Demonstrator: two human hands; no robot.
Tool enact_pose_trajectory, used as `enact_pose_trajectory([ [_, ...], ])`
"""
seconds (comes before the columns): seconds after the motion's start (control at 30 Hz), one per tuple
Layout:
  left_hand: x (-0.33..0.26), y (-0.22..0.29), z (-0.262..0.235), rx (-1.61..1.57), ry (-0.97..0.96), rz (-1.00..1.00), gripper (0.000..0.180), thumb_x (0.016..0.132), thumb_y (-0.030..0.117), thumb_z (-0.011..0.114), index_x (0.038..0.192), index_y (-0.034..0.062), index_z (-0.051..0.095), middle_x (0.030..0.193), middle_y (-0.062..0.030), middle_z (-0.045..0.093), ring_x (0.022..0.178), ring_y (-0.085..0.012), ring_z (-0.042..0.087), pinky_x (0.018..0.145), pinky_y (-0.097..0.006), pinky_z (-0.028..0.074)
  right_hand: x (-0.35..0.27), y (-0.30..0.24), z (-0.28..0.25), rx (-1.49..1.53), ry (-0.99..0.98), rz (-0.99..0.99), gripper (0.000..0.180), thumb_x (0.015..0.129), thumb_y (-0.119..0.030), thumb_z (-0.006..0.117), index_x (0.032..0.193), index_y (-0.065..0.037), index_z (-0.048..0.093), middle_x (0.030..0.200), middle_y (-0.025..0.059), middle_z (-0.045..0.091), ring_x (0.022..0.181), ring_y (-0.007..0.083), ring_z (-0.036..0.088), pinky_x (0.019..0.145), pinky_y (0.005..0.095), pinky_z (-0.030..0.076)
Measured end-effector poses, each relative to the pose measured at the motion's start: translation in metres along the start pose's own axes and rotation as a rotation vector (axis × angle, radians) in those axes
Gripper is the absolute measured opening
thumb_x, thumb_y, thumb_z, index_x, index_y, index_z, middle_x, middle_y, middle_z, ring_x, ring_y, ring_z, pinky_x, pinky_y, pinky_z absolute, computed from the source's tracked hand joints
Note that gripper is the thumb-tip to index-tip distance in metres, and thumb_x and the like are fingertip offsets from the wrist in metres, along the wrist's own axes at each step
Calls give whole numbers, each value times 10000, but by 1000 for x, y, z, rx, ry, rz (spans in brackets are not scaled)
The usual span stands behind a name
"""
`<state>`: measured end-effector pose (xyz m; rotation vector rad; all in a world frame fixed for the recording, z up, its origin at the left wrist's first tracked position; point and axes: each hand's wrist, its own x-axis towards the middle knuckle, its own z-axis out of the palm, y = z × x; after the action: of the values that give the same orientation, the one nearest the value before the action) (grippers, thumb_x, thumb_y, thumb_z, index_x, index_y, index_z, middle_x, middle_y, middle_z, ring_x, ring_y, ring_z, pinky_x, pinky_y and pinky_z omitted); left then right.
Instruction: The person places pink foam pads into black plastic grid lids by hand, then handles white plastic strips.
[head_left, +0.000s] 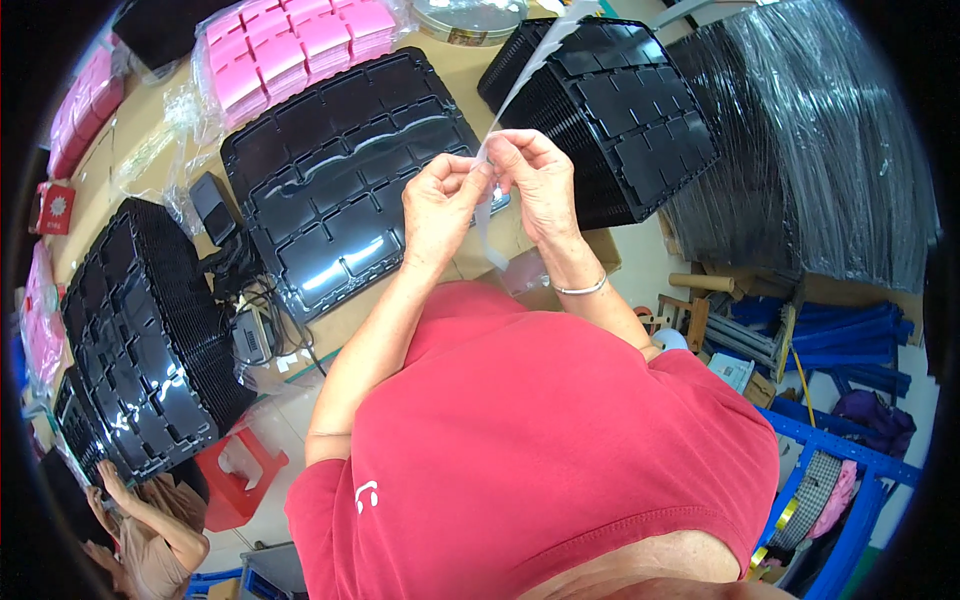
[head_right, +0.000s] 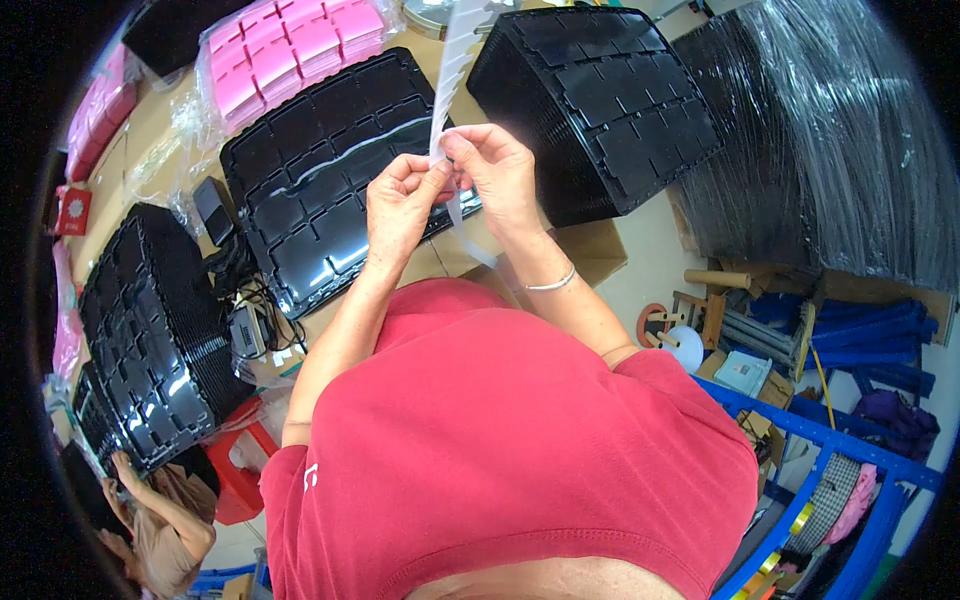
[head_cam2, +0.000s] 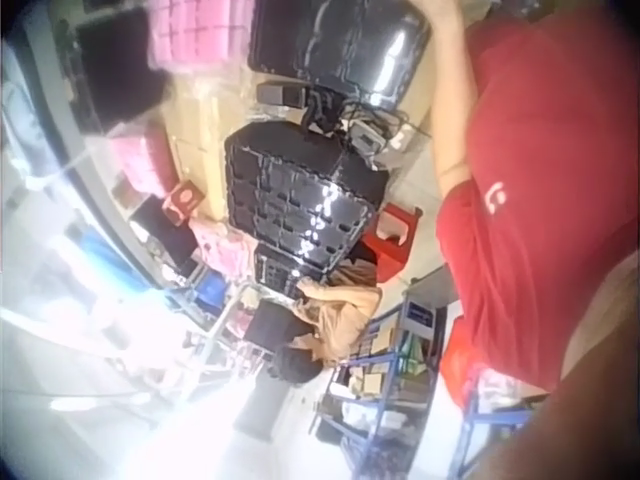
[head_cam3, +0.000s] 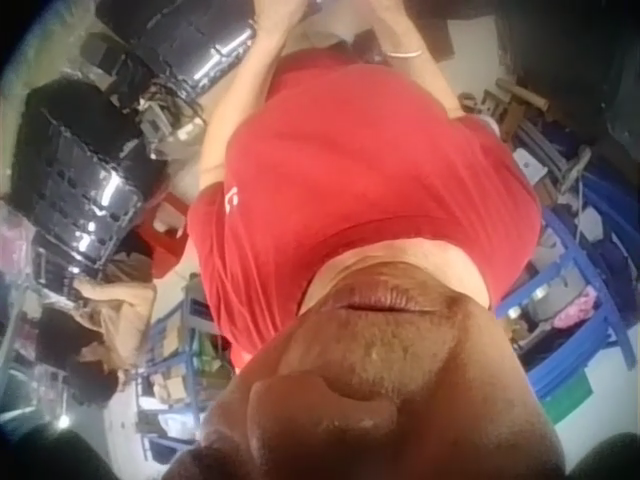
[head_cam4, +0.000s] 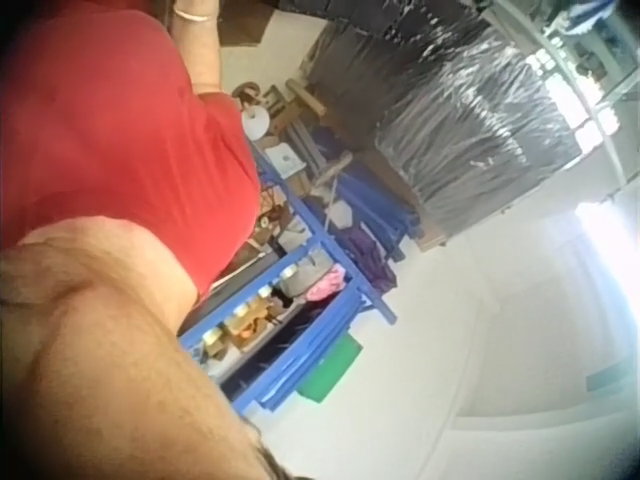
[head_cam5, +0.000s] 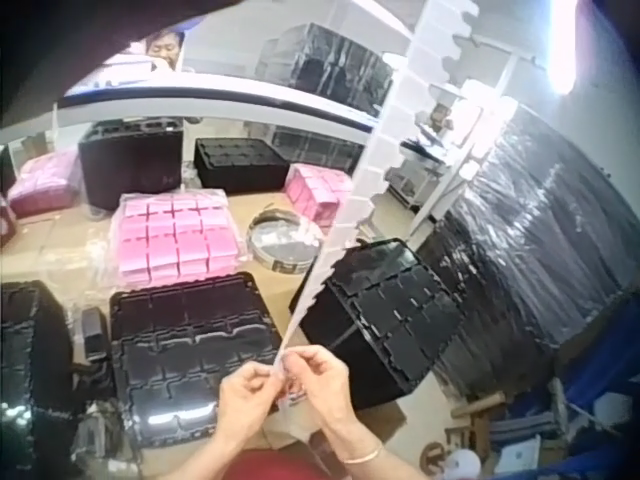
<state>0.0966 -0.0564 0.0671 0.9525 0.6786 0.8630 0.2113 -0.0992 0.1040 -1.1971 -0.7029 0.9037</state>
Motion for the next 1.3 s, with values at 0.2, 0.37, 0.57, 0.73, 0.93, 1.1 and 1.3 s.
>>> enact_pose_trajectory([
  [0.2, -8, 7, 1, 261, 86, 111, 128, 872, 138, 671, 909, 16, 658, 783, -76, 717, 709, -58, 636, 663, -209, 496, -32, 9, 0, -921, 151, -881, 157, 764, 0, 722, 860, -53, 609, 804, 92, 596, 672, 235, 589, 571, 318, 473],
  [0.37, -5, 0, -6, 272, 128, 99, 133, 902, 126, 652, 916, -2, 623, 822, -62, 706, 766, -71, 648, 696, -216, 517, -75, 2, -18, -869, -47, -880, 165, 765, 26, 702, 861, -74, 613, 823, 87, 615, 724, 253, 599, 624, 333, 489],
  [0.57, -37, 3, 6, 161, -597, -200, 47, 898, 111, 640, 908, 66, 649, 843, -31, 696, 762, -69, 627, 703, -241, 502, -11, 32, -116, -614, -156, 94, 127, 895, -150, 610, 903, -25, 632, 866, 20, 607, 793, 97, 562, 666, 261, 468],
  [0.73, -62, -4, 33, 233, -930, 23, 138, 864, 163, 661, 833, 34, 621, 642, -61, 647, 597, -123, 608, 572, -294, 462, 31, 36, -87, -1138, -576, -219, 96, 862, -107, 639, 904, -24, 616, 815, 45, 581, 731, 162, 554, 643, 285, 453],
  [0.93, -58, 7, 27, 370, -779, 28, 164, 869, 187, 668, 812, 43, 613, 654, -63, 651, 589, -143, 610, 551, -315, 462, 56, 58, -55, -1340, -892, -407, 81, 837, -113, 627, 876, -42, 614, 859, 67, 608, 865, 255, 578, 756, 364, 493],
  [1.1, -54, 13, 22, 416, -737, 37, 175, 873, 191, 665, 802, 43, 604, 663, -72, 650, 585, -155, 609, 552, -320, 464, 62, 76, -49, -1459, -913, -507, 75, 818, -96, 645, 867, -43, 624, 855, 77, 611, 852, 265, 574, 757, 371, 492],
  [1.3, -51, 7, 21, 398, -717, 69, 172, 872, 177, 665, 794, 40, 597, 626, -76, 626, 555, -164, 583, 536, -327, 445, 66, 73, -51, -1293, -856, -260, 178, 748, -142, 735, 846, -40, 627, 799, 65, 603, 813, 235, 560, 748, 347, 475],
])
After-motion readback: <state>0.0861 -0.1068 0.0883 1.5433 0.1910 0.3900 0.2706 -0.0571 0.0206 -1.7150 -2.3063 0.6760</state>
